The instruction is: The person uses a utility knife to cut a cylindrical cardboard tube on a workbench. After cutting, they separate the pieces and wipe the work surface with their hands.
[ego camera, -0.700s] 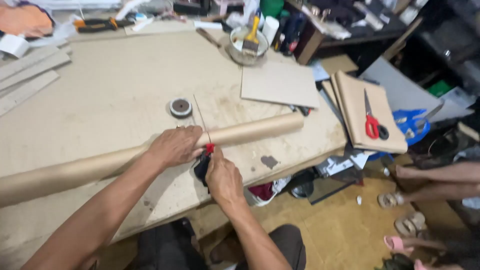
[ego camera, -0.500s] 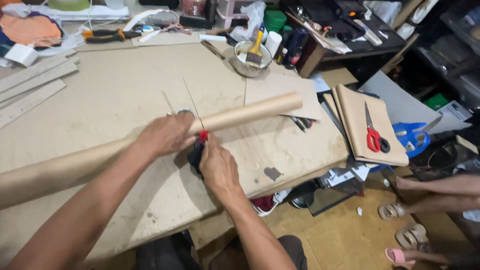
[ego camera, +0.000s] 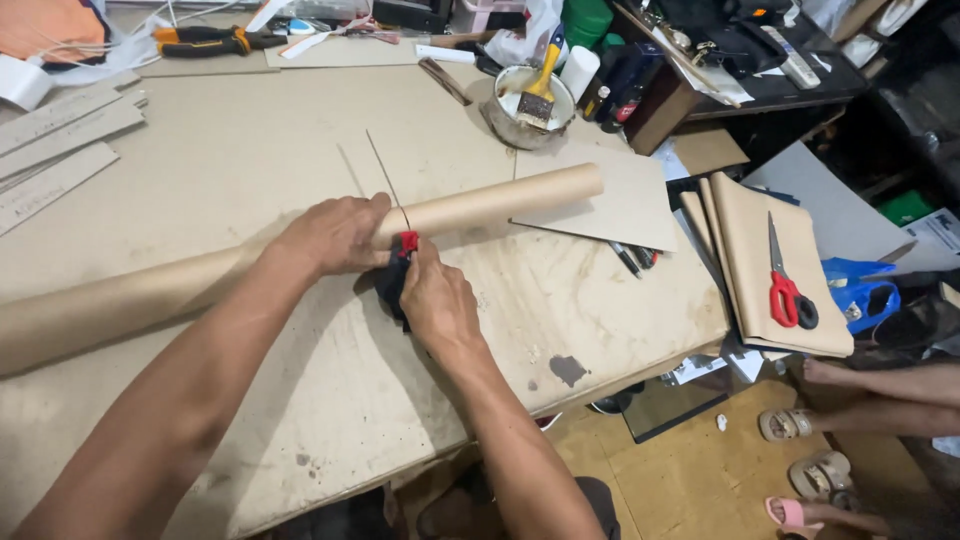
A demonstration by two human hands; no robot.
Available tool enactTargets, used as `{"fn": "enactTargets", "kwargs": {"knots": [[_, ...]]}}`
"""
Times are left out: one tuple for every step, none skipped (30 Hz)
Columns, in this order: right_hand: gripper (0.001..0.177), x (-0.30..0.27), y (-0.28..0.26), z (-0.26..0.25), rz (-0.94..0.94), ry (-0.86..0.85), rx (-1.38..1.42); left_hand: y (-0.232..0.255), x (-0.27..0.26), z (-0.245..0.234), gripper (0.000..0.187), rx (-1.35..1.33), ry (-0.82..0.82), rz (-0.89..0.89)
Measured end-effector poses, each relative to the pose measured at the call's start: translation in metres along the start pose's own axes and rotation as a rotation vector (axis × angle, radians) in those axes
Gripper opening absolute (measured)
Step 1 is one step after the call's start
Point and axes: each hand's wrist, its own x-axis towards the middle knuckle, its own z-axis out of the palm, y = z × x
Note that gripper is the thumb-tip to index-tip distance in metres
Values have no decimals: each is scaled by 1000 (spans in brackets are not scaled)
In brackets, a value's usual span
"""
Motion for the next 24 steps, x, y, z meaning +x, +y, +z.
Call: {"fn": "enactTargets", "kwargs": {"knots": [[45, -6, -1, -3, -1, 2, 1, 2, -2, 2, 57, 2, 2, 1], [45, -12, -3, -7, 4, -15, 13, 4, -5, 3, 58, -10, -21, 8], [46, -19, -4, -10, 9, -32, 25, 7, -8, 4, 59, -22, -43, 14], [46, -28, 0, -9, 6, -29, 26, 13, -18, 3, 59, -20, -40, 14], [46, -37, 4, -8, 12, -44, 39, 20, -28, 3, 56, -22, -60, 45], [46, -47, 9, -6, 20, -62, 51, 26, -39, 4, 53, -27, -82, 76], [46, -60, 10, -7, 19, -61, 51, 33, -49, 4, 53, -27, -81, 76], [45, -74, 11, -7, 41, -70, 49, 40, -60, 5, 50, 13, -92, 87], [45, -90, 13, -8, 63, -80, 46, 48, -71, 7, 47, 52, -102, 98], [45, -94, 15, -6, 63, -78, 49, 49, -73, 11, 47, 56, -103, 99], [44, -99, 17, -5, 45, -77, 41, 50, -76, 16, 47, 67, -82, 109], [44, -102, 17, -6, 24, -70, 35, 51, -76, 16, 47, 84, -56, 120], [44, -103, 21, -2, 20, -62, 41, 55, -82, 11, 47, 93, -51, 122], [43, -103, 25, 2, 15, -57, 48, 58, -89, 7, 48, 91, -50, 127], [41, -103, 29, 7, 10, -51, 55, 61, -94, 2, 49, 90, -50, 132], [41, -104, 28, 6, 11, -44, 57, 61, -94, 3, 49, 94, -47, 138], [42, -103, 28, 6, 9, -38, 46, 60, -93, 3, 50, 99, -46, 153], [43, -104, 28, 8, 9, -40, 33, 58, -93, 6, 51, 99, -50, 164], [43, -104, 27, 7, 12, -40, 34, 56, -91, 7, 51, 99, -53, 166], [43, -104, 27, 7, 11, -30, 37, 53, -88, 11, 50, 96, -64, 161], [43, -103, 26, 8, 10, -20, 41, 51, -85, 14, 50, 93, -75, 157], [43, -101, 29, 9, 18, -21, 39, 51, -84, 13, 50, 89, -79, 162], [44, -99, 32, 11, 12, -31, 23, 51, -83, 12, 49, 80, -102, 162], [45, -97, 35, 13, 7, -40, 8, 51, -81, 10, 49, 72, -127, 163]]}}
